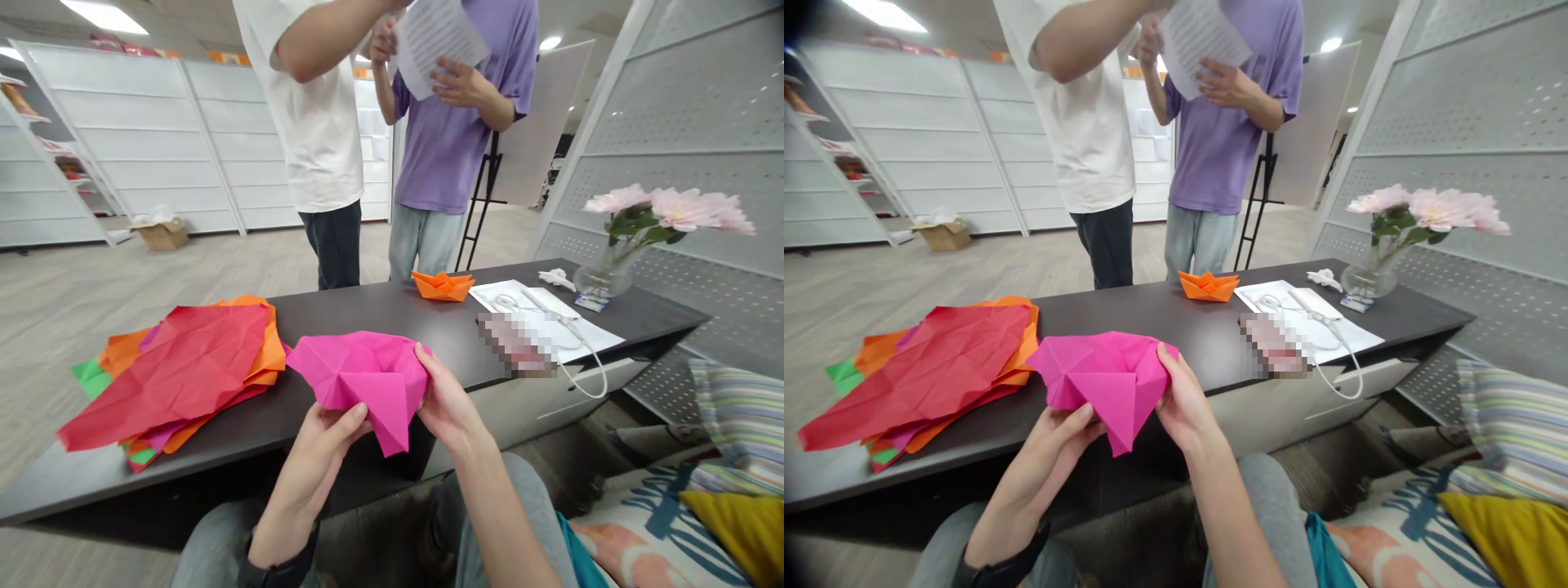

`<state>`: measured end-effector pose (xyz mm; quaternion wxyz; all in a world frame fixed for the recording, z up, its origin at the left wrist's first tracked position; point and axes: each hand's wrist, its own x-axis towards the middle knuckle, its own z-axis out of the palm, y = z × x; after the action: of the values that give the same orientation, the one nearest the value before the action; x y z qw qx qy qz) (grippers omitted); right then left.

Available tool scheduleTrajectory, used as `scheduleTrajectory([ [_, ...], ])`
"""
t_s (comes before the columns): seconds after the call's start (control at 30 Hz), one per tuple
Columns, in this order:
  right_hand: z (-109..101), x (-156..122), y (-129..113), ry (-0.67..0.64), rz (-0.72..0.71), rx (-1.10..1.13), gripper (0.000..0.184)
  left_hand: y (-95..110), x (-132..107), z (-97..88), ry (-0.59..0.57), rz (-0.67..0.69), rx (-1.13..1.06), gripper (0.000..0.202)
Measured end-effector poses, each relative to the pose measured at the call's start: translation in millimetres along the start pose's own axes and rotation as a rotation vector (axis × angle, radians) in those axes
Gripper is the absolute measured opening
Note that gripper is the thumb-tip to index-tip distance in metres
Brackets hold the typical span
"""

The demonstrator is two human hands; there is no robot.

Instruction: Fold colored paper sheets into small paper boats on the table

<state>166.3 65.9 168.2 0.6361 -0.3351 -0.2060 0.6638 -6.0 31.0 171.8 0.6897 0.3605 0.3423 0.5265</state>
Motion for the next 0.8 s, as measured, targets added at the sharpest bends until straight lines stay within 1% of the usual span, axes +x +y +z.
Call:
scheduleTrajectory([
  [0.07,3.1,-2.0,0.3,0.035,-0.021,0.001,0.031,0.1,1.2,0.8,0.048,-0.012,-0.042,0.037],
  [0.13,5.2,-2.6,-0.4,0.087,-0.078,0.018,0.031,4.1,1.7,0.5,0.124,-0.029,-0.063,0.038],
  [0.23,4.4,-2.4,-4.6,0.184,-0.167,0.032,0.031,14.9,1.0,-1.9,0.329,-0.029,-0.053,0.037],
  [0.3,0.7,-3.3,-10.7,0.214,-0.168,0.006,0.029,22.6,0.0,-7.1,0.43,0.015,-0.052,0.033],
  [0.37,-4.9,-5.6,-19.3,0.183,-0.114,-0.049,0.026,29.5,-1.4,-15.9,0.466,0.071,-0.053,0.029],
  [0.4,-8.3,-6.9,-24.0,0.147,-0.079,-0.079,0.025,32.5,-2.4,-21.2,0.477,0.09,-0.045,0.029],
  [0.5,-19.5,-10.3,-36.5,0.02,0.011,-0.138,0.02,40.1,-6.8,-36.3,0.578,0.111,0.021,0.029],
  [0.57,-26.6,-11.7,-41.4,-0.027,0.039,-0.154,0.021,44.0,-10.5,-43.6,0.593,0.107,0.08,0.031],
  [0.63,-32.1,-12.9,-43.4,-0.05,0.062,-0.164,0.028,47.1,-14.0,-49.0,0.547,0.102,0.121,0.035],
  [0.7,-35.6,-14.1,-43.3,-0.076,0.077,-0.168,0.038,49.6,-16.5,-54.1,0.499,0.099,0.134,0.038],
  [0.77,-37.4,-15.0,-41.9,-0.114,0.084,-0.172,0.048,51.8,-17.6,-59.3,0.474,0.095,0.14,0.039],
  [0.8,-38.0,-15.3,-41.0,-0.134,0.079,-0.172,0.049,52.9,-17.6,-61.7,0.468,0.093,0.146,0.039],
])
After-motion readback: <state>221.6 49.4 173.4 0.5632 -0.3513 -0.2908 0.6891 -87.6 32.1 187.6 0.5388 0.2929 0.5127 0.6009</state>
